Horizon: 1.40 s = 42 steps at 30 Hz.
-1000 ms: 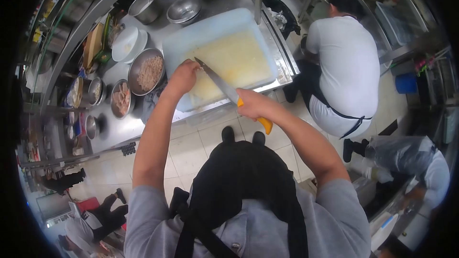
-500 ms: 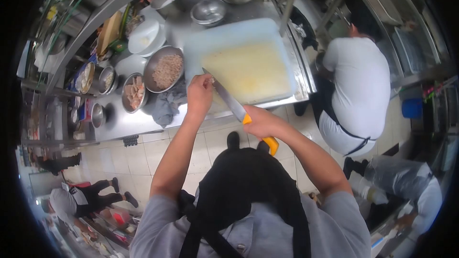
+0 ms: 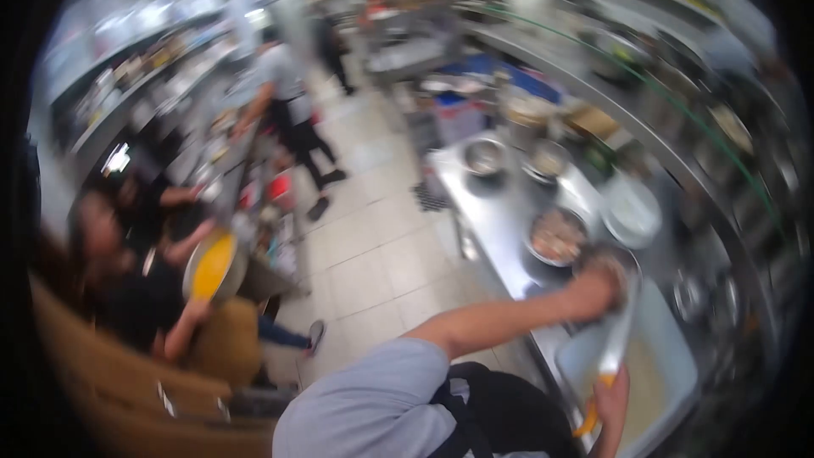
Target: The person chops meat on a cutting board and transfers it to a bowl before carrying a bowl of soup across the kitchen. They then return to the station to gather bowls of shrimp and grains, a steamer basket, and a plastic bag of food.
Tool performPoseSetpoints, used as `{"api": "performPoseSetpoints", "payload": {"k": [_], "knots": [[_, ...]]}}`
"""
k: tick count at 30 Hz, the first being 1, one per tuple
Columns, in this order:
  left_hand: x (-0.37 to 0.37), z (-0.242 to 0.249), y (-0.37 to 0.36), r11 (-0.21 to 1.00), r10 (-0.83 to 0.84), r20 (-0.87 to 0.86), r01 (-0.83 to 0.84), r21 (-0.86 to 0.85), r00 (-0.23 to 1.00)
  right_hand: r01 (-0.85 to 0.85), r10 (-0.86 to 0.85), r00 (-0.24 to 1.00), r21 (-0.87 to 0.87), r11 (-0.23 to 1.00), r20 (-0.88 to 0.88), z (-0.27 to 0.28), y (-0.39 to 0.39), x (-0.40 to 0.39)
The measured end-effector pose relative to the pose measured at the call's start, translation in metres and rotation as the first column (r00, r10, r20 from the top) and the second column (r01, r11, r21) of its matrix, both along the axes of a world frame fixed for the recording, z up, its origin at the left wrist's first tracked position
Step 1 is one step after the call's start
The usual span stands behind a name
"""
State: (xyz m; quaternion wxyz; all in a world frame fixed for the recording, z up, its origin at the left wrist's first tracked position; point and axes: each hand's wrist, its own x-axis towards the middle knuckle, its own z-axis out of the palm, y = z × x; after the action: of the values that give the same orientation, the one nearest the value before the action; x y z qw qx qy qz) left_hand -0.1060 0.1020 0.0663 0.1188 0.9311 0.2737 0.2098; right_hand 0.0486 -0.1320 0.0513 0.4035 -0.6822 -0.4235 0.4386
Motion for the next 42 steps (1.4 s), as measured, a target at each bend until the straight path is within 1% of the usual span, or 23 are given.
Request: {"api": "performPoseSetpoints", "payload": {"k": [1,2,3,4,5,6,8,9,11,15,17,19,20,21,23,24,25,26,28,30,31,37,42], "knots": [[-0.003,-0.018,-0.004,0.997,-0.062,0.103,0.056,0.052,0.993,0.009,-0.019,0.993,0.084,0.996,0.121,-0.005,-0.004,0.001],[-0.011,-0.029,-0.017,0.992,-0.032,0.160,0.013,0.124,0.987,0.008,-0.029,0.944,0.064,0.998,0.327,-0.068,-0.005,0.037],[-0.023,-0.021,-0.028,1.000,0.005,0.045,-0.005,0.000,0.999,0.022,-0.048,0.853,0.057,0.998,0.520,-0.120,0.010,0.072],[-0.033,-0.020,-0.039,0.990,0.022,-0.063,-0.031,-0.139,0.998,-0.028,-0.012,0.889,0.080,0.996,0.458,-0.103,0.014,0.064],[-0.045,-0.025,-0.047,0.984,0.106,-0.075,-0.116,-0.135,0.991,-0.071,0.027,0.919,0.098,0.993,0.393,-0.083,0.011,0.055],[-0.055,-0.031,-0.056,0.975,0.080,-0.167,-0.112,-0.192,0.983,-0.148,0.100,0.920,0.099,0.984,0.379,-0.103,0.023,0.070],[-0.079,-0.039,-0.075,0.954,0.091,-0.257,-0.158,-0.255,0.962,-0.309,0.213,0.950,0.568,0.763,0.230,-0.142,0.035,0.097],[-0.089,-0.049,-0.081,0.969,0.132,-0.273,-0.182,-0.167,0.953,-0.342,0.264,0.940,0.570,0.747,0.218,-0.143,0.038,0.095],[-0.108,-0.043,-0.094,0.969,0.167,-0.387,-0.224,-0.107,0.907,-0.183,0.004,0.884,0.337,0.923,0.467,-0.108,0.031,0.078],[-0.105,-0.055,-0.095,0.939,0.167,-0.518,-0.296,-0.177,0.839,-0.181,0.085,0.954,0.324,0.929,0.288,-0.074,0.054,0.073],[-0.105,-0.040,-0.109,0.908,0.219,-0.395,-0.335,-0.251,0.892,-0.286,0.209,0.897,0.150,0.946,0.390,-0.044,0.056,0.066],[-0.124,0.008,-0.133,0.873,0.279,-0.434,-0.414,-0.257,0.857,-0.270,0.190,0.909,0.175,0.947,0.371,-0.023,0.048,0.055],[-0.149,0.023,-0.148,0.825,0.409,-0.379,-0.514,-0.236,0.830,-0.257,0.177,0.916,0.187,0.948,0.360,-0.016,0.044,0.052],[-0.194,0.011,-0.163,0.872,0.487,-0.177,-0.487,0.045,0.855,-0.249,0.170,0.921,0.194,0.949,0.350,-0.011,0.041,0.051],[-0.272,0.090,-0.228,0.518,0.855,0.032,-0.853,-0.068,0.517,-0.252,0.194,0.935,0.170,0.953,0.297,-0.007,0.042,0.048],[-0.334,0.093,-0.246,0.273,0.953,0.114,-0.959,0.071,0.279,-0.251,0.193,0.939,0.179,0.951,0.286,-0.012,0.044,0.048],[-0.369,0.132,-0.286,0.067,0.960,0.270,-0.997,0.035,0.074,-0.243,0.181,0.943,0.204,0.948,0.280,-0.021,0.048,0.049],[-0.407,0.160,-0.319,-0.172,0.898,0.427,-0.979,0.111,-0.110,-0.234,0.168,0.947,0.228,0.945,0.274,-0.025,0.051,0.048],[-0.489,0.185,-0.378,-0.488,0.710,0.636,-0.862,0.138,-0.301,-0.263,0.184,0.927,0.216,0.940,0.326,-0.016,0.055,0.043],[-0.541,0.201,-0.421,-0.699,0.601,0.653,-0.699,0.151,-0.461,-0.289,0.199,0.904,0.198,0.937,0.379,-0.009,0.057,0.037],[-0.549,0.210,-0.427,-0.774,0.517,0.718,-0.613,0.159,-0.467,-0.279,0.183,0.907,0.216,0.935,0.379,-0.008,0.057,0.032],[-0.512,0.190,-0.367,-0.475,0.755,0.583,-0.863,0.170,-0.301,-0.278,0.213,0.942,0.247,0.928,0.261,0.007,0.054,-0.002],[-0.461,0.094,-0.292,-0.041,0.988,0.154,-0.982,0.185,-0.012,-0.350,0.258,0.906,0.250,0.903,0.337,0.015,0.060,-0.026]]}}
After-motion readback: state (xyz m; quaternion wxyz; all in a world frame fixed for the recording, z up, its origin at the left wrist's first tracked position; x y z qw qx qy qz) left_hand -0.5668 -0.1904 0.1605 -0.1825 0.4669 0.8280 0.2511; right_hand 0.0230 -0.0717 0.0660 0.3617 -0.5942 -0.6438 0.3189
